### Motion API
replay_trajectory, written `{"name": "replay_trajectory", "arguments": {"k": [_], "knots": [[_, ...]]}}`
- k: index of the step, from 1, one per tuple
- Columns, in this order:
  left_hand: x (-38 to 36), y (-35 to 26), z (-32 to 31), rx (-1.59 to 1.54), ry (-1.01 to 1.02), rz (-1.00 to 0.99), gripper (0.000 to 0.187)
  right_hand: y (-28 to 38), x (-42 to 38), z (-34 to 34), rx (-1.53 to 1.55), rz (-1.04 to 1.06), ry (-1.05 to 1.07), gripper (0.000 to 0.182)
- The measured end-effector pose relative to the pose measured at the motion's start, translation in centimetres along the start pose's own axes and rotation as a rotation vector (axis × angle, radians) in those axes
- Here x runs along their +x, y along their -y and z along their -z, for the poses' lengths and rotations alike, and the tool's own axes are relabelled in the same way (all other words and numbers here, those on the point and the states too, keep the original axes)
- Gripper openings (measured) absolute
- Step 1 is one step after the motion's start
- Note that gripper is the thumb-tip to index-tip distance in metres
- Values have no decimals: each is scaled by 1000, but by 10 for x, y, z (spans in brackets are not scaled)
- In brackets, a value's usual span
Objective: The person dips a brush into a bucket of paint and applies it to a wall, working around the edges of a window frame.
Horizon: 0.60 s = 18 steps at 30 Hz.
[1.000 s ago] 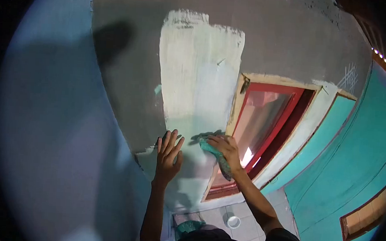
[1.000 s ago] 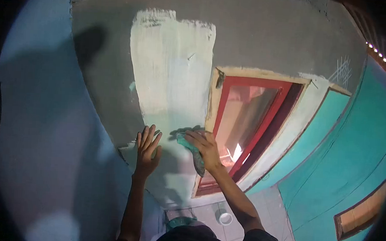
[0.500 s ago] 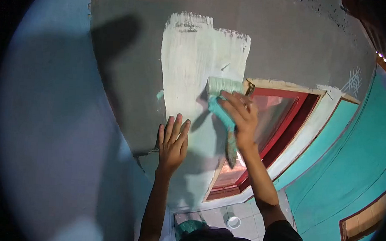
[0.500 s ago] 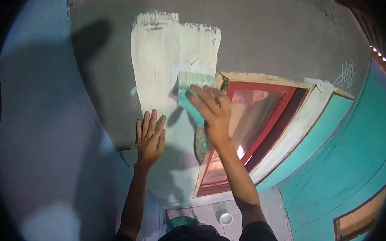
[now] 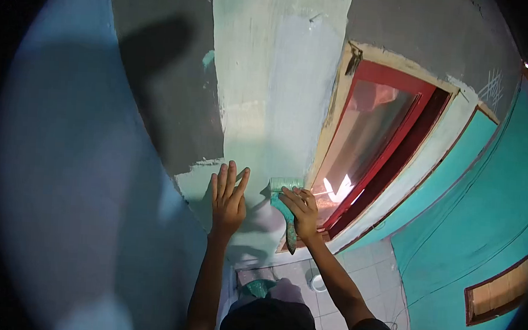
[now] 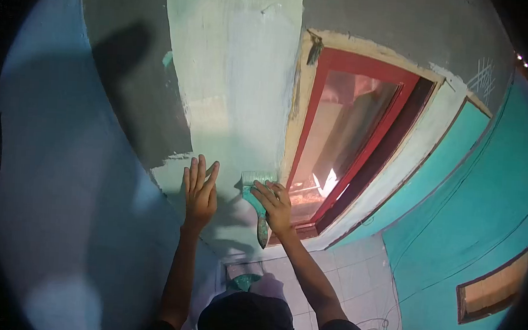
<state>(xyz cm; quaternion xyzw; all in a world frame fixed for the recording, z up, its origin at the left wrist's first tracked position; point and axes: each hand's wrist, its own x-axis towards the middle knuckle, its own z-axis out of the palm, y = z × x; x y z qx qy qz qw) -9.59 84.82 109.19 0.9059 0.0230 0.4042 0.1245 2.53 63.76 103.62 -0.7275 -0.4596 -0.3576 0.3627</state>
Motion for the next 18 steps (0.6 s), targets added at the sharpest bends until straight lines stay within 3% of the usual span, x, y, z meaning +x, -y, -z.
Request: {"name": "replay_trajectory", "arguments": {"k": [9, 15, 18], "knots": [[-22, -7, -7, -71, 111, 62, 62, -6, -89, -15, 30, -55, 207, 39], [-53, -33, -27, -255, 224, 26, 54, 11, -104, 31, 15, -176, 88, 39], [-76, -63, -41, -358, 284, 0, 53, 29, -109, 72, 1, -379, 17, 38]]}}
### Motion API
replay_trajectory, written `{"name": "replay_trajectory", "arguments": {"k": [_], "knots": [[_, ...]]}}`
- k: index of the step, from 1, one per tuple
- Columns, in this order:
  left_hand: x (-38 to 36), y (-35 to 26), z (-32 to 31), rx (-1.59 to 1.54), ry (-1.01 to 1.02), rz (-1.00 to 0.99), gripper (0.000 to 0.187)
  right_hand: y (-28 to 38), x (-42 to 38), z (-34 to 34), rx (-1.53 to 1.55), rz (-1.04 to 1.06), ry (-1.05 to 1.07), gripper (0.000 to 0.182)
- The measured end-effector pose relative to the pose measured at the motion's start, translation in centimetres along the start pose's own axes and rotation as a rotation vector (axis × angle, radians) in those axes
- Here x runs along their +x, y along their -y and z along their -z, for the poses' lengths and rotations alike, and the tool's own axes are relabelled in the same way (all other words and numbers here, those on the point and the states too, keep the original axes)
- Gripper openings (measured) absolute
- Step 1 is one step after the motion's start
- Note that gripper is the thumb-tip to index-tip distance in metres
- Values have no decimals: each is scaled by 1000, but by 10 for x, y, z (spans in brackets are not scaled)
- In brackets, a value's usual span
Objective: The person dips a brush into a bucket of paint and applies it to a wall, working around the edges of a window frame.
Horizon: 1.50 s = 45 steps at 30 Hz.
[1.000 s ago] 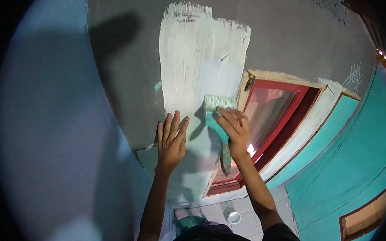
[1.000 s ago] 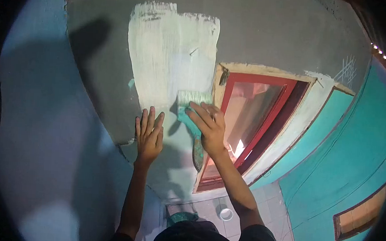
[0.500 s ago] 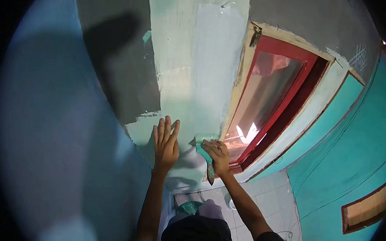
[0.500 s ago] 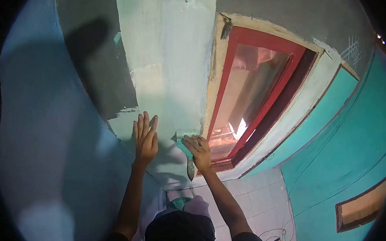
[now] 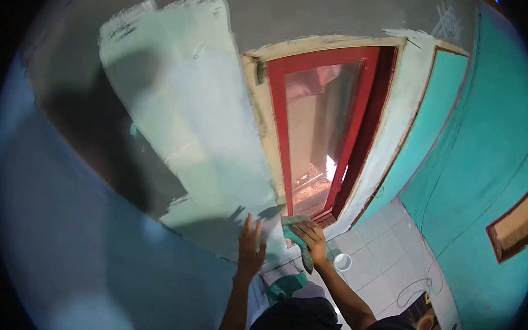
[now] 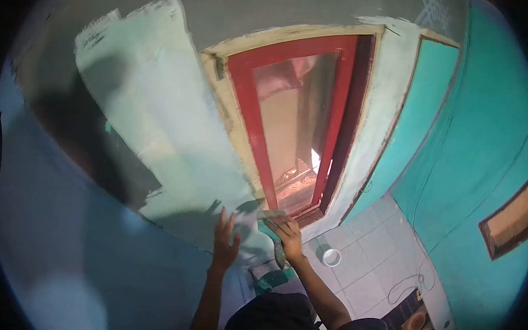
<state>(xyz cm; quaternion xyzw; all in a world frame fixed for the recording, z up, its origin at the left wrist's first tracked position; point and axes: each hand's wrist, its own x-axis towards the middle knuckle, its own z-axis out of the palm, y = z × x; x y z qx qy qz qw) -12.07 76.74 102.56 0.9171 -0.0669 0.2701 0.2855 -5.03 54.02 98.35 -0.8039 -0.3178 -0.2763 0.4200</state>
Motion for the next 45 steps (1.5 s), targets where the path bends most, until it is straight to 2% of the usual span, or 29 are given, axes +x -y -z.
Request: {"name": "replay_trajectory", "arguments": {"k": [3, 5, 7, 10, 18, 22, 25, 27, 31, 33, 36, 41, 45], "knots": [[-9, -20, -30, -164, 167, 23, 52, -11, -24, 36, -54, -112, -52, 37], [-14, -29, -52, -327, 269, 119, 51, -19, -39, 60, -53, -180, -106, 35], [-15, -39, -68, -329, 321, 104, 49, -24, -55, 85, -177, -307, -115, 33], [-20, -43, -97, -433, 453, 129, 49, -37, -77, 118, -254, -344, -173, 32], [2, -53, -168, -535, 540, -69, 43, -41, -115, 163, -380, -538, -184, 33], [23, -66, -195, -581, 552, -60, 42, -48, -119, 173, -435, -538, -181, 33], [33, -68, -226, -640, 548, -145, 43, -62, -120, 172, -453, -527, -248, 32], [36, -75, -246, -664, 627, -65, 44, -70, -117, 175, -455, -520, -273, 28], [68, -112, -240, -705, 647, -114, 42, -81, -98, 189, -425, -520, -268, 31], [70, -118, -250, -710, 613, -112, 42, -105, -94, 194, -428, -477, -231, 35], [66, -110, -300, -711, 546, -77, 38, -148, -80, 205, -415, -370, -228, 37], [45, -104, -429, -776, 376, 3, 37, -264, -114, 220, -379, -208, -234, 33], [9, -110, -547, -660, 186, 43, 38, -396, -180, 220, -253, -105, -123, 39]]}}
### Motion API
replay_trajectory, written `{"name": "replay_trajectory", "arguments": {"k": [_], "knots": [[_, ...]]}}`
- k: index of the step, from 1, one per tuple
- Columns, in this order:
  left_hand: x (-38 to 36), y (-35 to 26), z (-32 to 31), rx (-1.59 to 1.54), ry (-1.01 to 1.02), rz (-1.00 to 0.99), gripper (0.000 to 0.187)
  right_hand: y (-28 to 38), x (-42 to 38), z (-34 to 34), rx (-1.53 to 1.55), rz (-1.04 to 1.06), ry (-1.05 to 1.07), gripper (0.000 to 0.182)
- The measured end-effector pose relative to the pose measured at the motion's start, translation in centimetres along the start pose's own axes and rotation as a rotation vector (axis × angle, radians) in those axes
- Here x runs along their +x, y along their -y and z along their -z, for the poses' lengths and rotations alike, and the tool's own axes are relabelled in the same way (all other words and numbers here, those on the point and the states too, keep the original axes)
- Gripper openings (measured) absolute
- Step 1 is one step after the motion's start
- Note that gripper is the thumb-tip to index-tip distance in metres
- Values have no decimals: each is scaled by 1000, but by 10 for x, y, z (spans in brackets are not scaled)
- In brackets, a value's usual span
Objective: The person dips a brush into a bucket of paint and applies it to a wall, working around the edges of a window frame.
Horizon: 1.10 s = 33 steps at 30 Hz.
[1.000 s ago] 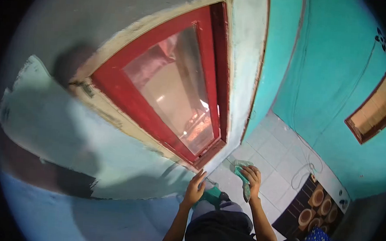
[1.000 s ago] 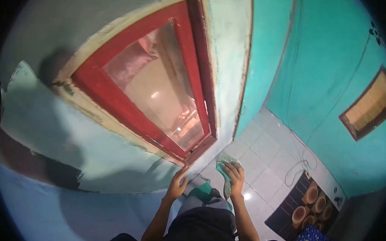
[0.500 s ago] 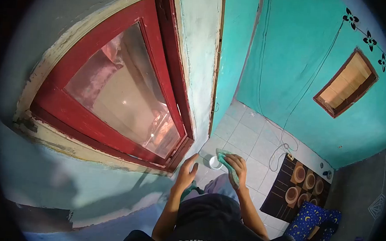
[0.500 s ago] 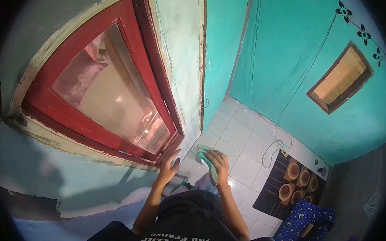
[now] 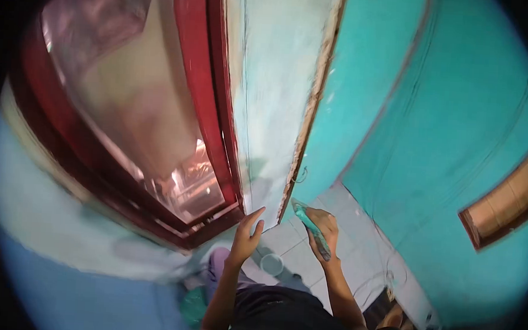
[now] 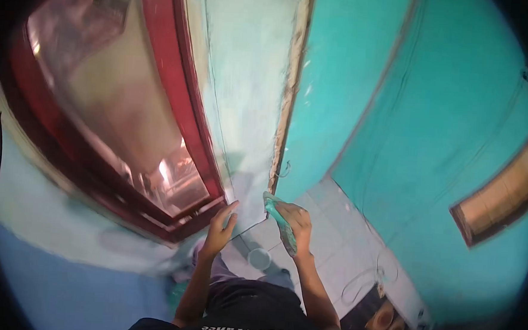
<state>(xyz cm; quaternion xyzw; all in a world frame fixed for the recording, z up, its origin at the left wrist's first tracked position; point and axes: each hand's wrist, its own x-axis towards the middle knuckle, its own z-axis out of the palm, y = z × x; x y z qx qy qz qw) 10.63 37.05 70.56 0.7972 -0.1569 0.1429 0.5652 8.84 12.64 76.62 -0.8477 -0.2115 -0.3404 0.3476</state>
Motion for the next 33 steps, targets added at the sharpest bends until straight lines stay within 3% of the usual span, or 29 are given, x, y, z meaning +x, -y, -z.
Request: {"name": "replay_trajectory", "arguments": {"k": [4, 6, 7, 10, 16, 19, 24, 28, 30, 33], "knots": [[-44, 86, -126, 48, -213, 101, 39, -139, -70, -52, 189, 131, -4, 38], [-74, 88, -171, 15, -252, 253, 40, -155, -88, -52, 254, 29, 85, 36], [-85, 83, -180, 47, -173, 246, 42, -161, -90, -50, 311, 60, 77, 36], [-115, 60, -188, 148, -163, 328, 44, -166, -97, -43, 496, -47, 182, 32], [-160, 26, -179, 240, -451, 343, 44, -155, -109, -40, 621, 97, 284, 33], [-193, 15, -195, 260, -568, 365, 41, -150, -139, -24, 706, 73, 399, 38], [-249, 23, -221, 247, -596, 424, 40, -142, -167, -5, 664, 139, 446, 33], [-276, 24, -233, 196, -609, 481, 38, -147, -187, 9, 591, 194, 576, 40], [-299, 12, -248, 314, -586, 560, 38, -154, -195, 16, 590, 200, 670, 43], [-315, -2, -264, 235, -668, 663, 38, -161, -191, 8, 584, 356, 782, 46]]}}
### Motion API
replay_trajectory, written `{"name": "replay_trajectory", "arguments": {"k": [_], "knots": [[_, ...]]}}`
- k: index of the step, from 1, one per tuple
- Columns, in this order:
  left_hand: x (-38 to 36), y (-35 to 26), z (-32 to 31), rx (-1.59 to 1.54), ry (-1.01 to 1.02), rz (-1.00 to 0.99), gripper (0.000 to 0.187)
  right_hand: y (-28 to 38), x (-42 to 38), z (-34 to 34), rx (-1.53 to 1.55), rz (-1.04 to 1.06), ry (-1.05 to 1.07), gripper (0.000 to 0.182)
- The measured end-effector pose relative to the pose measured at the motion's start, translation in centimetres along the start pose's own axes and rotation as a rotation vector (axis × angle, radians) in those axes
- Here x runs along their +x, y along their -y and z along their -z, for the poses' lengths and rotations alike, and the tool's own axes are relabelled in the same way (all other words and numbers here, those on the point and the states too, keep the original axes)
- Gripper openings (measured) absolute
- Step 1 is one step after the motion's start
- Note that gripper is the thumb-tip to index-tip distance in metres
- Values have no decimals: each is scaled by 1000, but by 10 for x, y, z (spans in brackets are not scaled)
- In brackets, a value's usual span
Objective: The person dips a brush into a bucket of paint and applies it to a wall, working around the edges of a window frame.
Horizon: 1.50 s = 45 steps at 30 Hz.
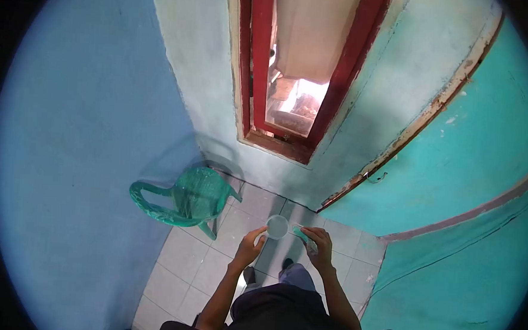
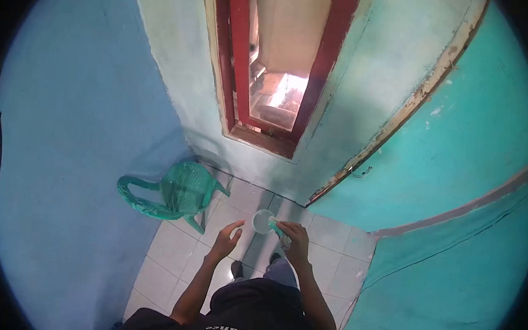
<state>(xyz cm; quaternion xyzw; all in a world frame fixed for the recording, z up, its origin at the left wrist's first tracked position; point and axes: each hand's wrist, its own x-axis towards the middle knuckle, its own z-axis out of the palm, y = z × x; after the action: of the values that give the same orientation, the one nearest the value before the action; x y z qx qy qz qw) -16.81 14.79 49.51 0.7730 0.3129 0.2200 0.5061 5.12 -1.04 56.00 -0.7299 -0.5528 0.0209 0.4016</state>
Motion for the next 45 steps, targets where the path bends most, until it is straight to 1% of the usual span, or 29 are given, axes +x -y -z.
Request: {"name": "replay_trajectory", "arguments": {"k": [2, 3, 4, 7, 9, 12, 15, 17, 18, 19, 22, 23, 25, 26, 27, 28, 29, 30, 31, 33, 34, 35, 37, 38, 39, 41, 43, 44, 45], "knots": [[-13, 5, -8, -3, -25, 120, 37, -14, 0, -6, 28, 25, 61, 47], [-16, 7, -14, -11, -48, 134, 37, -22, 1, -8, 58, 43, 105, 48], [-17, 8, -19, -5, -72, 159, 37, -30, 4, -8, 40, 69, 184, 52], [-18, 8, -47, 2, -136, 226, 38, -63, 13, -12, 88, 120, 310, 54], [-10, 4, -72, 96, -192, 241, 39, -93, 22, -12, 131, 162, 367, 55], [10, 11, -112, 126, -256, 282, 39, -137, 42, -15, 224, 193, 385, 45], [21, 12, -145, 94, -295, 311, 40, -174, 62, -17, 339, 162, 438, 43], [22, 10, -169, 95, -375, 319, 39, -201, 62, -34, 342, 161, 495, 42], [21, 22, -182, 107, -355, 361, 39, -214, 64, -40, 333, 189, 518, 41], [22, 32, -191, 90, -381, 375, 39, -226, 66, -47, 318, 220, 546, 41], [6, 73, -224, 13, -333, 561, 40, -263, 56, -76, 302, 278, 634, 40], [0, 92, -235, -1, -353, 572, 40, -278, 52, -91, 317, 290, 662, 39], [-25, 122, -260, 128, -346, 556, 39, -306, 35, -121, 313, 292, 707, 41], [-36, 140, -269, 19, -302, 636, 40, -320, 27, -137, 293, 297, 737, 41], [-43, 159, -281, 4, -299, 665, 40, -332, 15, -153, 275, 295, 765, 41], [-49, 178, -291, 19, -335, 650, 41, -342, 8, -172, 298, 343, 749, 43], [-59, 195, -302, 36, -365, 640, 41, -354, -2, -191, 306, 322, 781, 43], [-56, 202, -306, 100, -350, 676, 43, -361, -10, -209, 281, 321, 781, 44], [-57, 214, -316, 90, -341, 701, 43, -370, -23, -224, 254, 326, 777, 45], [-47, 257, -324, 138, -358, 653, 45, -393, -39, -263, 271, 356, 772, 42], [-45, 285, -330, 159, -324, 616, 50, -404, -49, -281, 243, 366, 769, 42], [-44, 309, -337, 173, -328, 620, 50, -416, -61, -300, 217, 375, 764, 41], [-32, 348, -341, 216, -263, 550, 55, -435, -77, -337, 238, 359, 755, 41], [-30, 376, -347, 242, -216, 494, 60, -449, -87, -354, 228, 372, 753, 40], [-29, 398, -353, 244, -217, 498, 60, -463, -95, -370, 218, 385, 751, 40], [-27, 432, -360, 391, -97, 383, 59, -487, -110, -394, 212, 415, 763, 41], [-24, 461, -359, 385, -117, 360, 62, -497, -117, -407, 181, 450, 757, 42], [-25, 473, -363, 352, -119, 334, 65, -499, -115, -409, 205, 425, 789, 42], [-22, 488, -368, 356, -127, 312, 65, -502, -117, -416, 192, 435, 772, 42]]}}
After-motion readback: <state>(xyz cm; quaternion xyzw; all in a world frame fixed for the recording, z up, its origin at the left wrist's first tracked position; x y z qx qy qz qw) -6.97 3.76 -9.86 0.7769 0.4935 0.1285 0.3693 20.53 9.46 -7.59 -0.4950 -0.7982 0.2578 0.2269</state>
